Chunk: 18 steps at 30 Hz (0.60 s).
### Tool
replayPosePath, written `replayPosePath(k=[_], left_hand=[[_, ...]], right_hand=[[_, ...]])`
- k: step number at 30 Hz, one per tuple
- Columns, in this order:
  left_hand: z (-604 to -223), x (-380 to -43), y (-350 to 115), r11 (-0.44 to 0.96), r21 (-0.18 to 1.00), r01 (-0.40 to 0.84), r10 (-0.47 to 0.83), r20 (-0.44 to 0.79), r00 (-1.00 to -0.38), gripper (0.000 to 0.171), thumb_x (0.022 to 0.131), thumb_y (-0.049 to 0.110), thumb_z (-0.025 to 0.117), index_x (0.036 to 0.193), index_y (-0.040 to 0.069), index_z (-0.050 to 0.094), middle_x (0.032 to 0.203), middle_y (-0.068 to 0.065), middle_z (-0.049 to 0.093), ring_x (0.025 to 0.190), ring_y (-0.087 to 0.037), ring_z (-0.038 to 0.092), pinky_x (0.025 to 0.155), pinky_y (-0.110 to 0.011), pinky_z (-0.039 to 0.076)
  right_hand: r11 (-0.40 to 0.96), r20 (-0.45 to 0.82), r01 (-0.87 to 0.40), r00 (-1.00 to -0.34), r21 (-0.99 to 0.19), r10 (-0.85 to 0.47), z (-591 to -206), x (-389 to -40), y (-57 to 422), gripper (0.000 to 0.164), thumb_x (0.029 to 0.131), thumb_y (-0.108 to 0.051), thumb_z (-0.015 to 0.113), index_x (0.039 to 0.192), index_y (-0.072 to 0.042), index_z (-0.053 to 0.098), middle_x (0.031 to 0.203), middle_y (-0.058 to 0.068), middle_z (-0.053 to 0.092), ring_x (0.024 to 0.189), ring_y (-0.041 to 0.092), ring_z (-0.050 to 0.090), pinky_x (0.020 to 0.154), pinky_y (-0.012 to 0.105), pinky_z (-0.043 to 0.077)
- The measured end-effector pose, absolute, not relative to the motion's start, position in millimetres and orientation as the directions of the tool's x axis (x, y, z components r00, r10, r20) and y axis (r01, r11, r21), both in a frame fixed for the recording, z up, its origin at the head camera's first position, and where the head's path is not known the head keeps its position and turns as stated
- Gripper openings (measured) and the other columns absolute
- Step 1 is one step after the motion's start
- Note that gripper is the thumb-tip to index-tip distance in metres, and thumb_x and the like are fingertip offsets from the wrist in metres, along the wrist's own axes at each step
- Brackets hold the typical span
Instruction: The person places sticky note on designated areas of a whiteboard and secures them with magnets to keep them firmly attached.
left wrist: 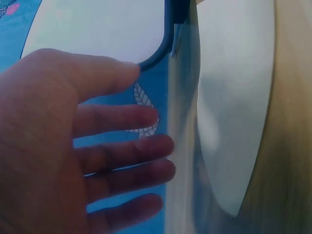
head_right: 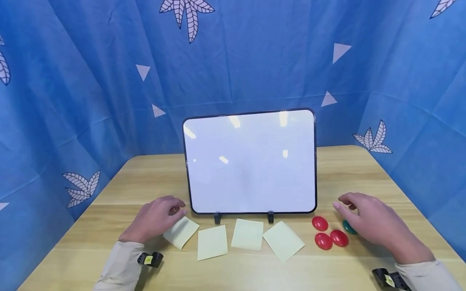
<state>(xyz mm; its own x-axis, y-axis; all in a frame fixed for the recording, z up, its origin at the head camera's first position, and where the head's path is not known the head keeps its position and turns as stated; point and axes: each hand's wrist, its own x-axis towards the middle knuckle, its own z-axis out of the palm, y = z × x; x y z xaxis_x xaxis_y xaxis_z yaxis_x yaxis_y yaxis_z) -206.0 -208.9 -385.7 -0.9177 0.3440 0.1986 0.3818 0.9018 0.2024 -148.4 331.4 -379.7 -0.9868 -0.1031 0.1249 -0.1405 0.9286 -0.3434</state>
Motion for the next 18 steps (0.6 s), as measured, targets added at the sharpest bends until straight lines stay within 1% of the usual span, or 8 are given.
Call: replayPosePath(k=[3,6,13,18], left_hand=[[-385,-207,-213,0.903,0.232,0.361,0.332,0.154,-0.930,0.024,0.092,0.040,0.070,0.103,0.019,0.076,0.093,0.007,0.066,0.084,-0.011,0.061,0.074,-0.039,0.052],[-384,-208,-215,0.903,0.255,0.345,0.327,0.112,-0.938,0.024,0.091,0.038,0.071,0.105,0.019,0.076,0.094,0.007,0.066,0.085,-0.011,0.060,0.074,-0.039,0.052],[-381,-210,-221,0.907,0.288,0.309,0.312,0.034,-0.949,0.025,0.088,0.038,0.073,0.106,0.020,0.075,0.098,0.008,0.067,0.088,-0.010,0.062,0.077,-0.040,0.051],[-383,-209,-222,0.903,0.311,0.296,0.310,0.006,-0.951,0.022,0.087,0.036,0.076,0.102,0.021,0.075,0.094,0.009,0.066,0.085,-0.009,0.060,0.075,-0.040,0.051]], right_hand=[[0.928,0.113,-0.143,-0.987,-0.343,-0.110,-381,-149,335,0.040,0.098,-0.040,0.064,0.105,-0.001,0.071,0.089,0.005,0.067,0.078,0.023,0.060,0.070,0.049,0.054],[0.930,0.089,-0.138,-0.989,-0.340,-0.114,-382,-150,339,0.035,0.097,-0.037,0.067,0.101,-0.003,0.072,0.083,-0.002,0.063,0.073,0.018,0.055,0.066,0.041,0.051],[0.933,0.034,-0.125,-0.992,-0.337,-0.120,-384,-151,346,0.031,0.097,-0.035,0.066,0.098,-0.004,0.070,0.078,-0.003,0.059,0.071,0.017,0.052,0.063,0.037,0.048],[0.933,-0.021,-0.101,-0.993,-0.346,-0.116,-384,-151,350,0.033,0.098,-0.035,0.065,0.099,-0.003,0.070,0.074,-0.002,0.054,0.067,0.017,0.048,0.059,0.033,0.042]])
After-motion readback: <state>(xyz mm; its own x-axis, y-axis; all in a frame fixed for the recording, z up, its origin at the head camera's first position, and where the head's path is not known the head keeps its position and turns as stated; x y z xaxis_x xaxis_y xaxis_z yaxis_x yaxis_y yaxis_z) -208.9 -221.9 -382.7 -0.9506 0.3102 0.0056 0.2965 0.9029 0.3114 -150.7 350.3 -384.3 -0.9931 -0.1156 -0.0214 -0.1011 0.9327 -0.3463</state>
